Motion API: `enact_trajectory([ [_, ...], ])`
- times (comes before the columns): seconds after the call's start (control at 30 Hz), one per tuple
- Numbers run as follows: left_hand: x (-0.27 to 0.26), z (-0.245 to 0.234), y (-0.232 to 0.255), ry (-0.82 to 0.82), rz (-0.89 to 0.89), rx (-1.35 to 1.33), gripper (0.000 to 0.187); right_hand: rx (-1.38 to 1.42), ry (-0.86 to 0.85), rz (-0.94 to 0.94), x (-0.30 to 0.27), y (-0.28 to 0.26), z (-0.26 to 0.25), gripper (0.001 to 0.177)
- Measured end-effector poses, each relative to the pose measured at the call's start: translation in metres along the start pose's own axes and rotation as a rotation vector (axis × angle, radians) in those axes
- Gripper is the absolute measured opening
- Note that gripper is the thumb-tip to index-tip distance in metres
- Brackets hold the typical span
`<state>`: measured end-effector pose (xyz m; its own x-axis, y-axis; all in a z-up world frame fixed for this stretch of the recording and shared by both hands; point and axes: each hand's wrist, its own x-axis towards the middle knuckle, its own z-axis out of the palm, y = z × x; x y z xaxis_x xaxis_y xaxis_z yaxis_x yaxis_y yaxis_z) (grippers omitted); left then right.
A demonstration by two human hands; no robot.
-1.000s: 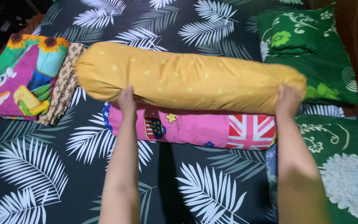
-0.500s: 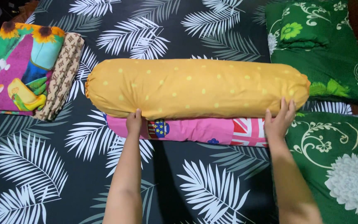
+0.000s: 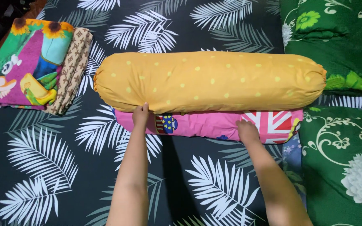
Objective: Folding a patterned blanket on a bed and arranging various pillows and bolsters on the bed surface.
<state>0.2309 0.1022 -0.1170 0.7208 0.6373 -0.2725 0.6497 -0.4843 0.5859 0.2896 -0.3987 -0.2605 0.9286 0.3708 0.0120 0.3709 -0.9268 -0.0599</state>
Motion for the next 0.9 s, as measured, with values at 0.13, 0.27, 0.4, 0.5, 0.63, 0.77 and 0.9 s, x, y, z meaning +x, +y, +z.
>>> enact_trajectory([
  [0.13,0.020,0.012,-0.009,0.032,-0.017,-0.441,0.048,0.164,-0.221,0.103,-0.049,-0.038,-0.053,0.030],
  [0.27,0.009,-0.030,0.054,-0.022,-0.040,-1.012,0.030,0.637,-0.361,0.482,-0.056,-0.058,-0.072,0.052],
  [0.4,-0.003,-0.054,0.115,-0.074,-0.017,-1.099,0.028,0.227,-0.343,0.137,-0.062,-0.038,-0.021,0.034],
  [0.5,0.042,-0.020,0.104,-0.049,0.005,-1.063,0.028,0.248,-0.319,0.097,-0.054,-0.036,-0.027,0.033],
  [0.63,0.081,0.025,0.083,0.091,0.075,-0.715,0.028,0.273,-0.351,0.095,-0.037,-0.024,-0.010,0.035],
  [0.77,0.071,0.022,0.099,0.157,0.128,-0.551,0.033,0.292,-0.440,0.113,-0.030,-0.025,-0.001,0.044],
  [0.9,0.087,0.037,0.098,0.130,0.138,-0.360,0.025,0.301,-0.485,0.117,-0.024,-0.025,0.001,0.046],
])
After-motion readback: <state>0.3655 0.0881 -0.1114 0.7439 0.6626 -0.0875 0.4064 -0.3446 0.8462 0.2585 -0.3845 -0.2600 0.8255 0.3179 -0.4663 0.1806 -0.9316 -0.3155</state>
